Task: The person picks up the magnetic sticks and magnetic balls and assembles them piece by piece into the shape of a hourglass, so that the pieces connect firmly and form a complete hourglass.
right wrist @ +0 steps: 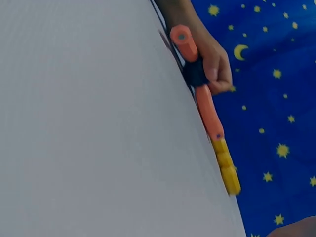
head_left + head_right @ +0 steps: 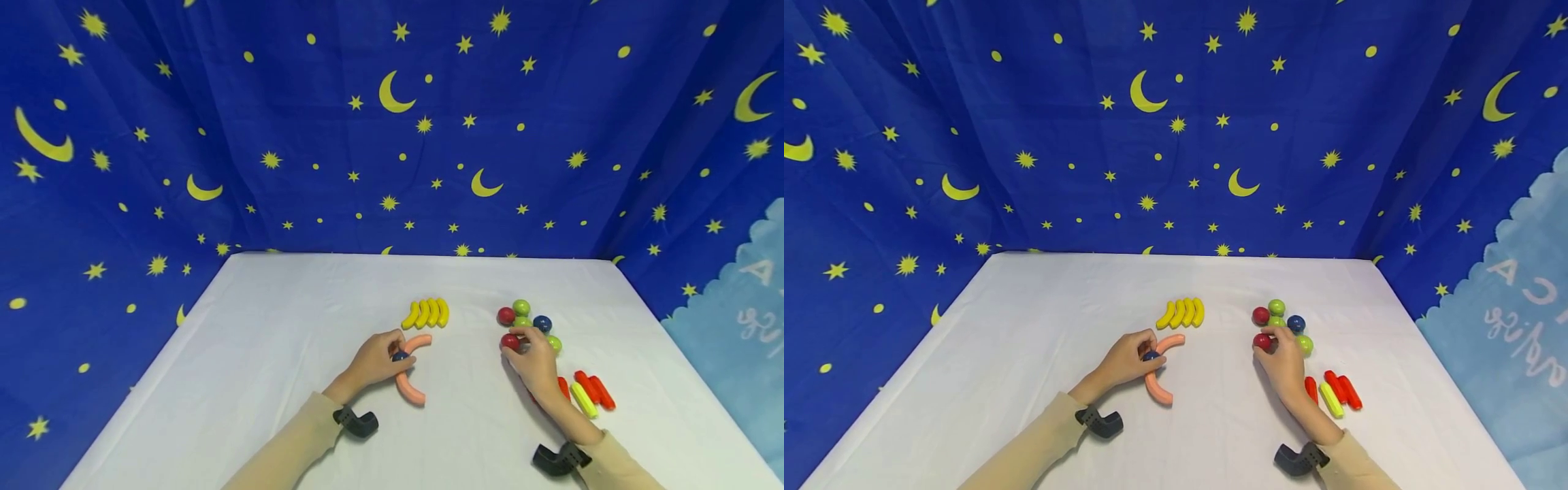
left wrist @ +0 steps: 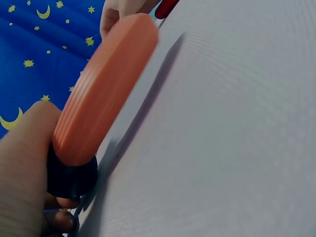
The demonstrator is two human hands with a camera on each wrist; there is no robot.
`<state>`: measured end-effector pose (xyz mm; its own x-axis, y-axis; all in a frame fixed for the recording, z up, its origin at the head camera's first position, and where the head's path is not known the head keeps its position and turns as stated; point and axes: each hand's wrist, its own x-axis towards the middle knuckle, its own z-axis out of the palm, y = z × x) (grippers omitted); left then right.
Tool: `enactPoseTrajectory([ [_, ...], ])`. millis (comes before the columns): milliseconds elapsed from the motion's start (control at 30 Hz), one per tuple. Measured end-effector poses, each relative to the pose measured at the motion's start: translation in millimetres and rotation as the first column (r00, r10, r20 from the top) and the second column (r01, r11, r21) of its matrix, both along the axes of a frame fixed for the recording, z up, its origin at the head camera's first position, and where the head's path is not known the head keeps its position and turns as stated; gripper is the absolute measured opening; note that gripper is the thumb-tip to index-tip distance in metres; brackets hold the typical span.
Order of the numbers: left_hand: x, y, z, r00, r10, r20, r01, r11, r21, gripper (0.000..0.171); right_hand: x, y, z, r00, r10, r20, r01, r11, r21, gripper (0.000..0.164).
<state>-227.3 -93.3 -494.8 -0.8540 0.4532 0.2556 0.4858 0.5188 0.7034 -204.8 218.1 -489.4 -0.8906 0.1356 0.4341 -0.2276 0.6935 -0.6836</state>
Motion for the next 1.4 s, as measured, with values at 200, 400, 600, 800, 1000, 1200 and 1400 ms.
enactPoseTrajectory([
  [200, -0.9, -1, -0.4, 0.999, -0.023, 0.044, 0.022, 0.999, 0.028, 0.024, -6.5, -22, -2.3, 0.986, 0.164, 0.022, -0.163, 0.985, -0.055, 0.036],
  [400, -0.8, 1, 1.0, 0.997, -0.029, 0.075, 0.026, 0.999, 0.045, 0.025, -11.4, -43, -3.3, 0.955, 0.289, 0.06, -0.274, 0.945, -0.179, 0.036],
  [600, -1.3, 1, 0.3, 0.996, -0.03, 0.086, 0.026, 0.999, 0.045, 0.026, -18.8, -65, -5.1, 0.926, 0.362, 0.108, -0.326, 0.91, -0.255, 0.035],
  [800, -1.7, 0, 0.4, 0.999, -0.021, 0.048, 0.019, 0.999, 0.033, 0.026, -22.6, -80, -6.8, 0.903, 0.423, 0.072, -0.388, 0.878, -0.282, 0.036],
  [1000, -0.9, 0, 1.5, 0.999, -0.038, 0.026, 0.037, 0.999, 0.039, 0.027, -23.4, -82, -5.8, 0.91, 0.41, 0.063, -0.378, 0.881, -0.285, 0.032],
  [1200, -0.5, 0, 0.9, 0.999, -0.016, -0.043, 0.016, 1.0, 0.007, 0.03, -33.3, -82, -3.8, 0.941, 0.337, 0.026, -0.317, 0.907, -0.276, 0.023],
  [1400, -0.1, 2, 0.9, 0.993, -0.021, -0.117, 0.016, 0.999, -0.036, 0.02, -51.6, -85, -0.7, 0.976, 0.218, -0.002, -0.213, 0.952, -0.221, 0.021],
])
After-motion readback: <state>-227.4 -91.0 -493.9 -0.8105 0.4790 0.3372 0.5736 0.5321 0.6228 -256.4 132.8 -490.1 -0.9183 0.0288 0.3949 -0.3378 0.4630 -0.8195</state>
